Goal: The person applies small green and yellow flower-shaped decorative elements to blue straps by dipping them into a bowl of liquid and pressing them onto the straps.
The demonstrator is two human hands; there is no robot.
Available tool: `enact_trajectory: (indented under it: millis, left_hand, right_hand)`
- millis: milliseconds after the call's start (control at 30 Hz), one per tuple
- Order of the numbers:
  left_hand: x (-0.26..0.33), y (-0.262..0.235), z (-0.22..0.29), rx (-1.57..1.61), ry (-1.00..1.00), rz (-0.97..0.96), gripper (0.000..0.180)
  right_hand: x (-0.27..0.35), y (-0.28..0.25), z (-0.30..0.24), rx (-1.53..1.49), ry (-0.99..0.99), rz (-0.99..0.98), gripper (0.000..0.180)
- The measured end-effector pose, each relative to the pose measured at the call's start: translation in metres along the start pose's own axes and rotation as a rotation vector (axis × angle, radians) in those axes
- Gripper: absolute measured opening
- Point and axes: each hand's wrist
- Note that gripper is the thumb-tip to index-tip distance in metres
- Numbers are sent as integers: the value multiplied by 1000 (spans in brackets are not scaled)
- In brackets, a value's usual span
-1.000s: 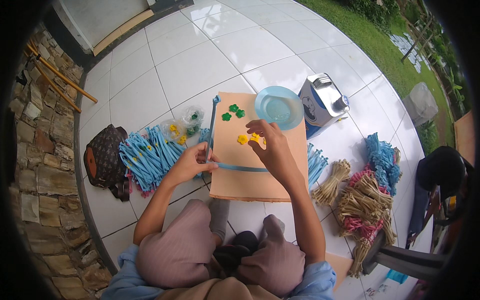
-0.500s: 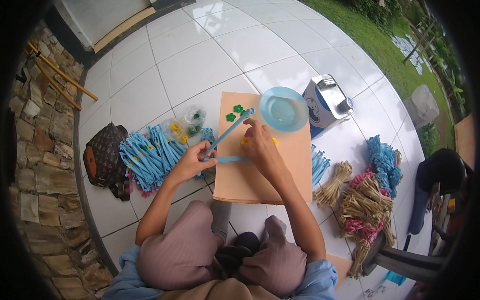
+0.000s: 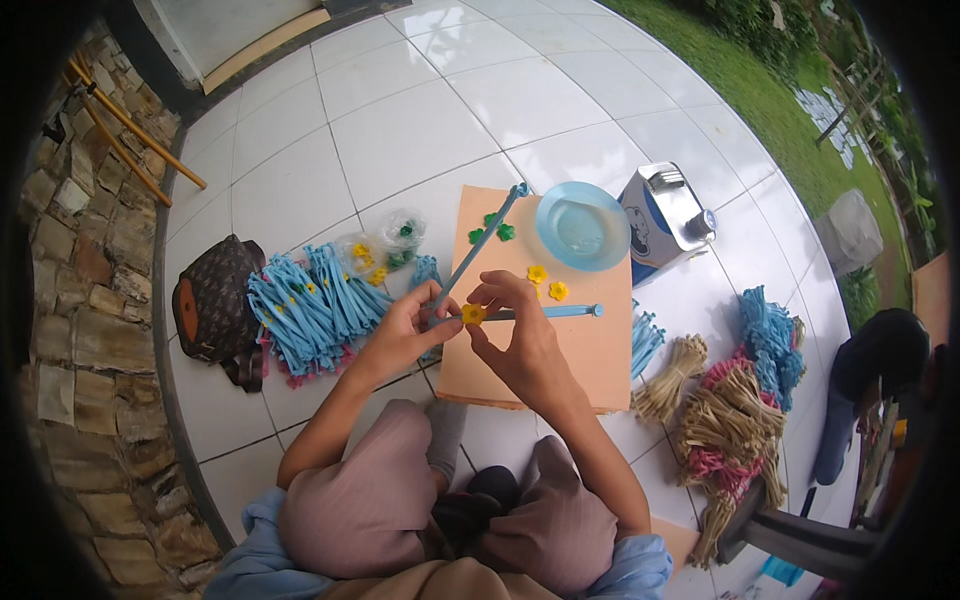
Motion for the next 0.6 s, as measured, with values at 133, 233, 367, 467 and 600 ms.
enact_trajectory:
  millis: [133, 233, 367, 467, 600]
  left_hand:
    - [2, 4, 4, 10, -18, 63, 25]
    - [-1, 7, -2, 6, 111, 108, 25]
    - [0, 6, 1, 122, 112, 106, 27]
    - [0, 4, -1, 122, 79, 108, 29]
    - [-1, 6, -1, 142, 71, 101, 29]
  right_hand:
    - [3, 5, 0, -8, -23, -19, 60]
    - [5, 6, 3, -24, -38, -11, 59]
    - [5, 8, 4, -80, -80, 9, 58]
    - [9, 13, 16, -81, -157, 34, 54]
    - [8, 10, 13, 142, -291, 49, 43]
Point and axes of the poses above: each hand's wrist, its own x-axis away from the middle knuckle, its own y-axis out of the palm, z = x × y, and after that the axes turned 2 degrees about -y, right-handed
